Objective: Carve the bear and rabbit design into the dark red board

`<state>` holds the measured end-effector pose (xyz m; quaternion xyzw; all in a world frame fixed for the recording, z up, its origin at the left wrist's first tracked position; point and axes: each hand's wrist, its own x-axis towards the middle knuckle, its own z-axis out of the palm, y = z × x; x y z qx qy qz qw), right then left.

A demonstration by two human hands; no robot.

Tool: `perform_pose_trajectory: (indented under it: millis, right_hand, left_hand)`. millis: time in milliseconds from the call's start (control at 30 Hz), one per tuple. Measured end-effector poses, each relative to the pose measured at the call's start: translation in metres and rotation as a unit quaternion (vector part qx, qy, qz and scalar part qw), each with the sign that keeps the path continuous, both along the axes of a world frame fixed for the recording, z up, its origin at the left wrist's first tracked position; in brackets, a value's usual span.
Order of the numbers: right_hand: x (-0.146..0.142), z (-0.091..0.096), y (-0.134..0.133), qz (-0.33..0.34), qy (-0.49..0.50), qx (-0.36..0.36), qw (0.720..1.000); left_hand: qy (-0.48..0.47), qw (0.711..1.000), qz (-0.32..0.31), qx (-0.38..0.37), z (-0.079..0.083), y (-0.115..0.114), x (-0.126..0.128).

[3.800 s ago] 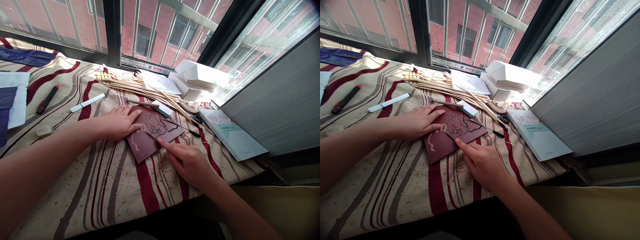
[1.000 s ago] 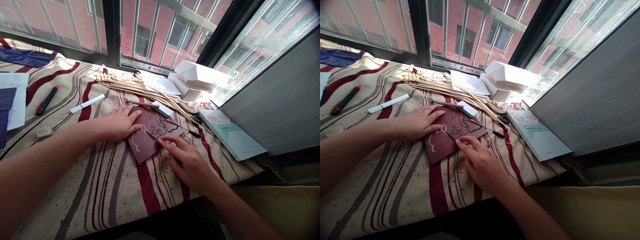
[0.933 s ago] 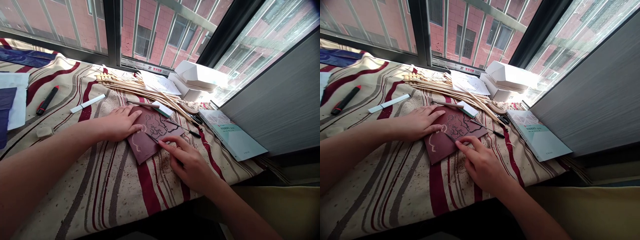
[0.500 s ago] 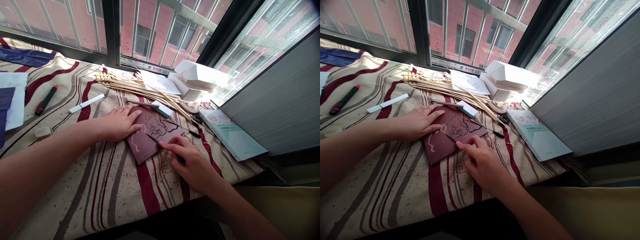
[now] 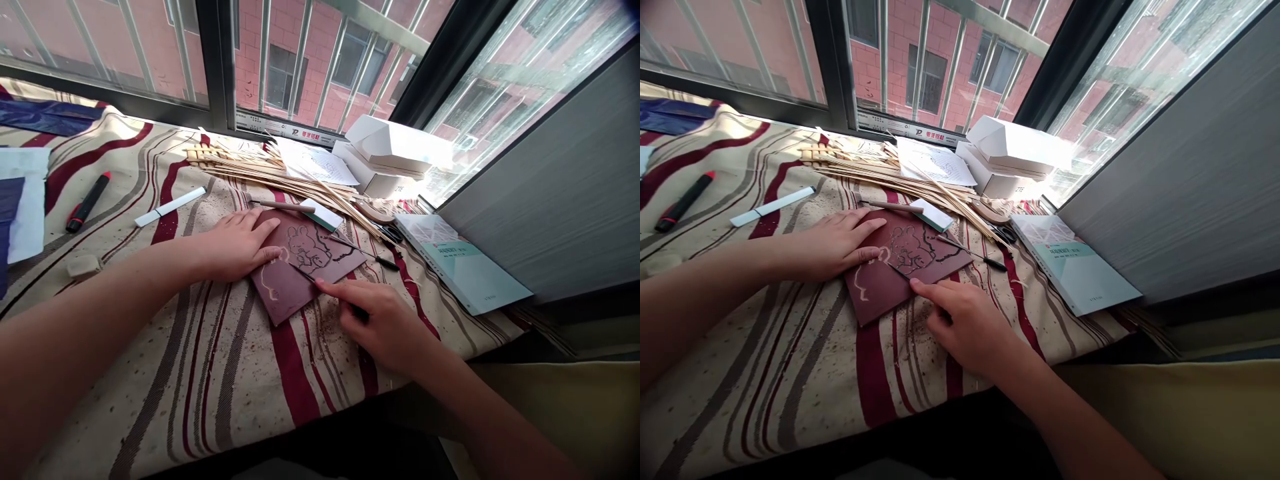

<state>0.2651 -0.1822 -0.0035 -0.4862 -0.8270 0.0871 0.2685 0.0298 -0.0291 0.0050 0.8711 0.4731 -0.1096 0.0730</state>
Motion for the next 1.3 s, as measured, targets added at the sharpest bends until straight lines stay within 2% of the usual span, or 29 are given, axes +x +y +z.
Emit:
perform_pose_trajectory:
  millis: [367, 700, 967, 1300]
  right_hand:
    - [-0.002, -0.001, -0.002, -0.019, -0.028, 0.015, 0.999]
    - [-0.005, 0.004, 0.000, -0.007, -0.031, 0.014, 0.999]
    - [-0.004, 0.009, -0.001, -0.010, -0.033, -0.005, 0.999]
    - [-0.002, 0.012, 0.001, -0.016, -0.039, -0.047, 0.998]
  left_hand:
    - [-0.018, 1.000, -0.002, 0.001, -0.003, 0.002, -0.001]
    - [-0.010, 1.000, 0.003, -0.004, -0.001, 0.001, -0.001]
    - [-0.025, 1.000, 0.000, 0.002, -0.003, 0.001, -0.001]
    - [-0.018, 1.000, -0.004, 0.001, 0.002, -0.001, -0.001]
